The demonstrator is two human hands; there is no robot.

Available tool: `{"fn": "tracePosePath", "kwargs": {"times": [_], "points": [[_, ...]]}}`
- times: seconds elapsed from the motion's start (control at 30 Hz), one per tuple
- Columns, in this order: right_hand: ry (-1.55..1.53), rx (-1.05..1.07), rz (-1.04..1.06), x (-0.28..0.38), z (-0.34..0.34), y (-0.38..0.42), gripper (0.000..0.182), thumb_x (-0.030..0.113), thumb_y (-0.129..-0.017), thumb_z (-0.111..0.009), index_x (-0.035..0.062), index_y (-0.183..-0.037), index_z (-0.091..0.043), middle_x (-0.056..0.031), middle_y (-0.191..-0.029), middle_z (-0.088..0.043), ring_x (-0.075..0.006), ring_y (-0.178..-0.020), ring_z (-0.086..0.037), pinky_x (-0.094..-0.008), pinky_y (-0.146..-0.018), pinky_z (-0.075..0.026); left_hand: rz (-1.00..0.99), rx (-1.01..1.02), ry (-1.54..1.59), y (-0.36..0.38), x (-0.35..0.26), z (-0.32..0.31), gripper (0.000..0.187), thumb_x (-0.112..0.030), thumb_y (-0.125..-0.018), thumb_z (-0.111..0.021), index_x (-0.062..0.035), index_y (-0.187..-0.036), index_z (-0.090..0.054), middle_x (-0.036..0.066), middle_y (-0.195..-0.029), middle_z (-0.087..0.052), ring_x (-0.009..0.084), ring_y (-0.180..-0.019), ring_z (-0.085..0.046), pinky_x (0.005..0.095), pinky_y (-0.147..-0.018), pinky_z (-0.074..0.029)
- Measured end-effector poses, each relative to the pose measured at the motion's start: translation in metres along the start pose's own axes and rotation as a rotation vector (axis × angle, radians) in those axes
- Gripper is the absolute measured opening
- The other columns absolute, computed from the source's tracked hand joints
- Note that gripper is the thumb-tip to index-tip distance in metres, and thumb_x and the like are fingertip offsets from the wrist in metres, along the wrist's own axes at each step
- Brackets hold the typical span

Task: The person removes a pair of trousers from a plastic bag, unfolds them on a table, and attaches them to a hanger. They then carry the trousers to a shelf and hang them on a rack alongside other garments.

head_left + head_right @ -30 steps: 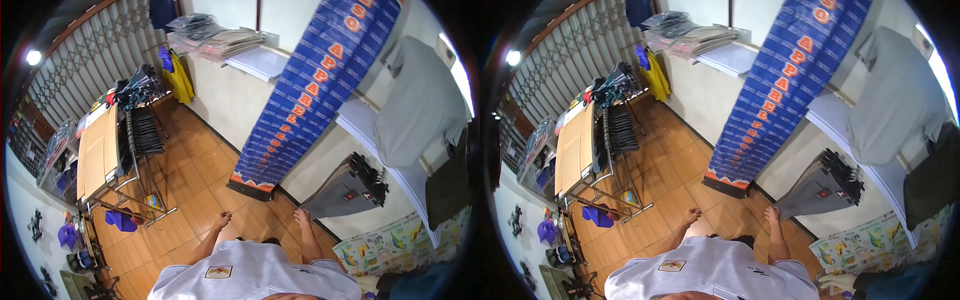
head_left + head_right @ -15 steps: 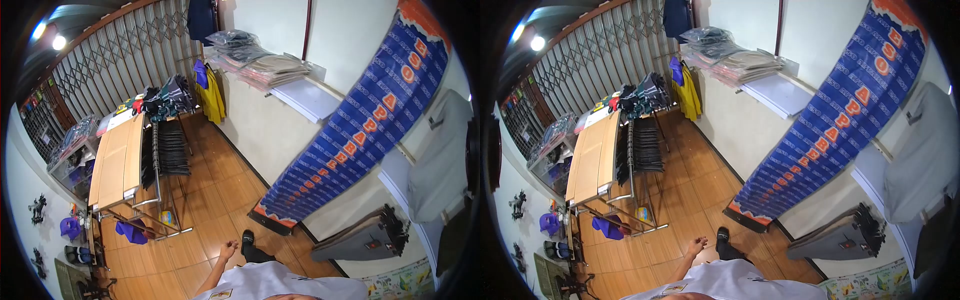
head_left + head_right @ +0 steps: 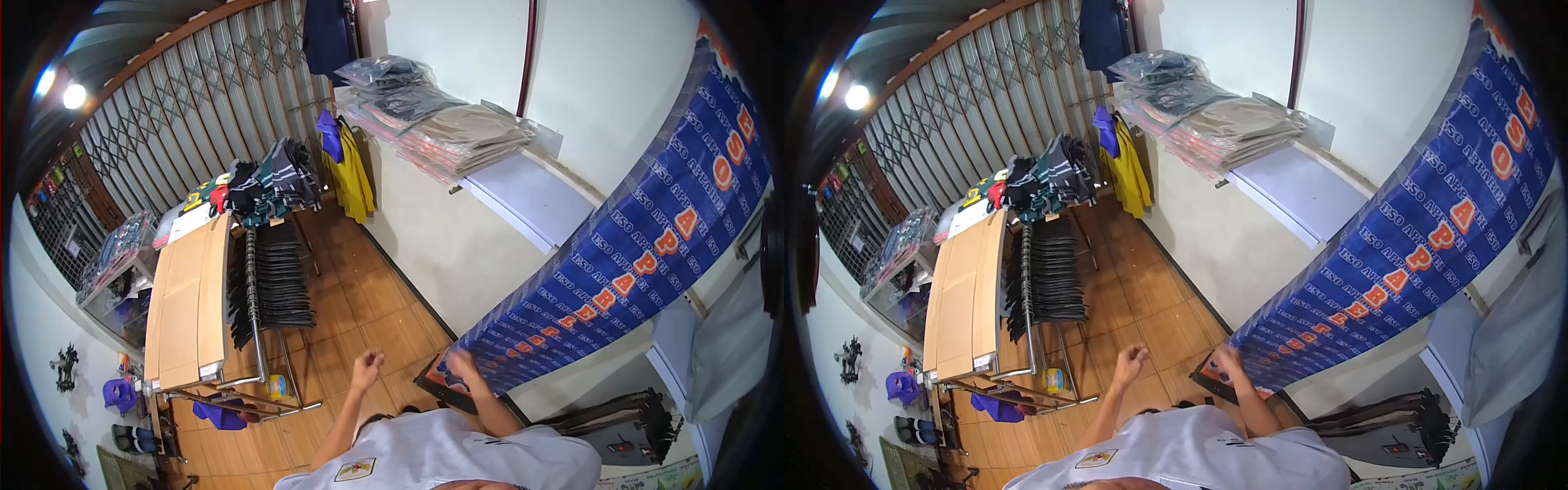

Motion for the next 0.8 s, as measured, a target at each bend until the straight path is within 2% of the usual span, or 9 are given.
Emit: {"fn": "tracePosePath", "kwargs": {"times": [0.03,0.1,0.17,0.3,0.47,0.63,0.73,0.77,0.8], "points": [[-0.036,-0.031,-0.002,0.052,-0.026,-0.011,0.016,0.025,-0.094,-0.064,0.0126,-0.085,-0.062,0.0013,-0.069,-0.060,-0.0087,-0.059,-0.056,-0.0225,-0.050,-0.043,-0.018,0.013,0.001,-0.015,-0.026,-0.002,0.027,-0.015,-0.098,-0.065,0.0052,-0.115,-0.065,0.006,-0.096,-0.071,0.0132,-0.090,-0.066,0.0275,-0.083,-0.053],[0.097,-0.110,0.062,0.159,-0.071,-0.012,0.020,0.027,-0.098,-0.062,0.0090,-0.107,-0.064,-0.0031,-0.096,-0.071,-0.0098,-0.077,-0.065,-0.0235,-0.061,-0.049,-0.082,0.042,0.034,-0.050,-0.070,-0.008,0.028,-0.016,-0.098,-0.065,0.0048,-0.117,-0.064,0.006,-0.100,-0.070,0.0126,-0.094,-0.065,0.0273,-0.086,-0.052],[0.105,-0.072,0.235,0.242,-0.094,-0.014,0.024,0.023,-0.097,-0.063,0.0052,-0.114,-0.064,-0.0042,-0.098,-0.071,-0.0102,-0.079,-0.065,-0.0223,-0.064,-0.049,-0.160,0.077,0.055,-0.083,-0.118,-0.017,0.030,-0.016,-0.098,-0.065,0.0046,-0.119,-0.063,0.006,-0.104,-0.070,0.0121,-0.096,-0.064,0.0275,-0.088,-0.051],[0.208,-0.059,0.496,0.379,-0.115,0.002,0.034,0.026,-0.097,-0.062,0.0050,-0.124,-0.060,-0.0080,-0.110,-0.071,-0.0136,-0.092,-0.066,-0.0296,-0.080,-0.051,-0.294,0.196,0.046,-0.137,-0.227,-0.041,0.032,-0.018,-0.098,-0.066,0.0039,-0.121,-0.063,0.007,-0.109,-0.069,0.0121,-0.097,-0.063,0.0286,-0.089,-0.051],[0.169,-0.267,0.685,0.486,-0.087,-0.027,0.039,0.022,-0.095,-0.065,0.0023,-0.128,-0.057,-0.0118,-0.112,-0.071,-0.0160,-0.095,-0.066,-0.0297,-0.083,-0.051,-0.445,0.366,0.043,-0.224,-0.317,-0.069,0.034,-0.018,-0.098,-0.066,0.0020,-0.124,-0.062,0.006,-0.114,-0.068,0.0109,-0.100,-0.060,0.0280,-0.088,-0.050],[0.047,-0.474,0.726,0.574,-0.074,-0.077,0.043,0.033,-0.094,-0.067,0.0015,-0.122,-0.057,-0.0120,-0.106,-0.071,-0.0168,-0.092,-0.068,-0.0294,-0.075,-0.053,-0.545,0.470,-0.001,-0.326,-0.374,-0.094,0.037,-0.020,-0.095,-0.069,-0.0021,-0.126,-0.063,0.007,-0.121,-0.066,0.0171,-0.111,-0.060,0.0325,-0.088,-0.052],[0.117,-0.557,0.558,0.610,-0.060,-0.128,0.050,0.044,-0.091,-0.069,0.0024,-0.117,-0.059,-0.0103,-0.098,-0.072,-0.0156,-0.083,-0.069,-0.0271,-0.063,-0.051,-0.644,0.477,-0.030,-0.384,-0.402,-0.106,0.037,-0.019,-0.093,-0.070,-0.0037,-0.126,-0.063,0.008,-0.122,-0.066,0.0179,-0.113,-0.059,0.0332,-0.089,-0.051],[0.140,-0.616,0.518,0.616,-0.056,-0.141,0.053,0.050,-0.089,-0.070,0.0019,-0.110,-0.061,-0.0080,-0.090,-0.072,-0.0135,-0.073,-0.068,-0.0244,-0.055,-0.046,-0.662,0.496,-0.056,-0.402,-0.411,-0.108,0.039,-0.020,-0.092,-0.071,-0.0051,-0.127,-0.063,0.008,-0.123,-0.065,0.0187,-0.115,-0.058,0.0336,-0.089,-0.051],[0.153,-0.650,0.492,0.620,-0.055,-0.152,0.051,0.048,-0.088,-0.071,0.0016,-0.108,-0.062,-0.0074,-0.088,-0.071,-0.0129,-0.071,-0.067,-0.0239,-0.054,-0.045,-0.681,0.499,-0.044,-0.423,-0.416,-0.110,0.039,-0.020,-0.092,-0.071,-0.0050,-0.127,-0.063,0.008,-0.124,-0.064,0.0187,-0.115,-0.058,0.0334,-0.088,-0.051]]}}
Point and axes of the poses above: each hand's wrist, its own y-axis away from the middle knuckle, its own z-axis out of the back of the hand, x = y × z, the point moved 3 cm from there along -y, towards the middle knuckle
